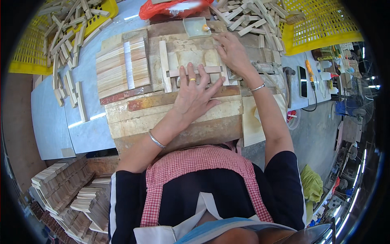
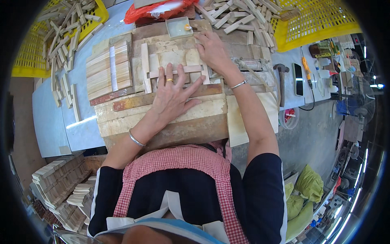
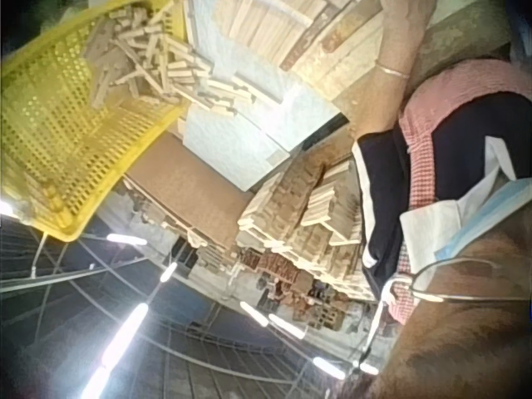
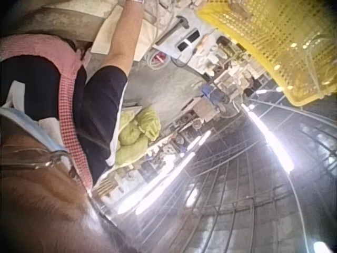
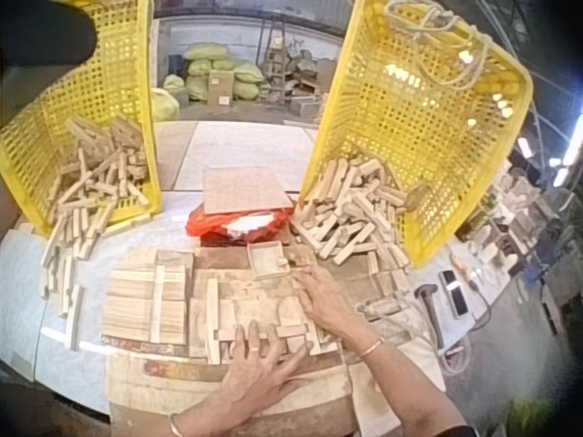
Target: Applying glue to wood slats and assembling them into a larger structure.
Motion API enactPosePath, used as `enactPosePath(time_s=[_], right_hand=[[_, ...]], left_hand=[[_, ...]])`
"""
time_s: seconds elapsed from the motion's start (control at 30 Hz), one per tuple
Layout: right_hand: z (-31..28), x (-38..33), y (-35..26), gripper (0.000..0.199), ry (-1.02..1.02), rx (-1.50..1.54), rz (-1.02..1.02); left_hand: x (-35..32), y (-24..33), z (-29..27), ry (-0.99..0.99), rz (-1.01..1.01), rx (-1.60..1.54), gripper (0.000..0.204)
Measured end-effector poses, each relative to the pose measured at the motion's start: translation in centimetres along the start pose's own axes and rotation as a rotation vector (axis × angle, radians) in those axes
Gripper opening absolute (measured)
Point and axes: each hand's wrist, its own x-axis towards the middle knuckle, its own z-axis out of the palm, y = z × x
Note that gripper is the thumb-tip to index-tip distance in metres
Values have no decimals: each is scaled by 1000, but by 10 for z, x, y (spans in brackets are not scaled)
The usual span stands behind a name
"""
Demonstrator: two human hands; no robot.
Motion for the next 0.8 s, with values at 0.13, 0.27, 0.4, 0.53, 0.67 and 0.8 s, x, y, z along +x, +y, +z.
enactPosePath(time_s=[0.13,0.27,0.4,0.53,0.67,0.8], right_hand=[[-2,4,-5,27,-62,31,83],[8,6,-10,27,-37,21,59],[3,7,-14,26,-46,11,63],[-31,-13,-19,24,-15,33,112],[-65,-68,-22,26,-5,99,142],[-83,-125,-33,31,9,-12,88]], left_hand=[[0,1,-1,27,-7,-9,67],[-8,-9,-3,28,-5,-42,66],[-6,-8,-4,10,6,-18,65],[-9,-8,-5,10,2,-13,65],[-11,-13,-7,22,-9,-52,71],[-3,-30,-15,107,-118,-250,45]])
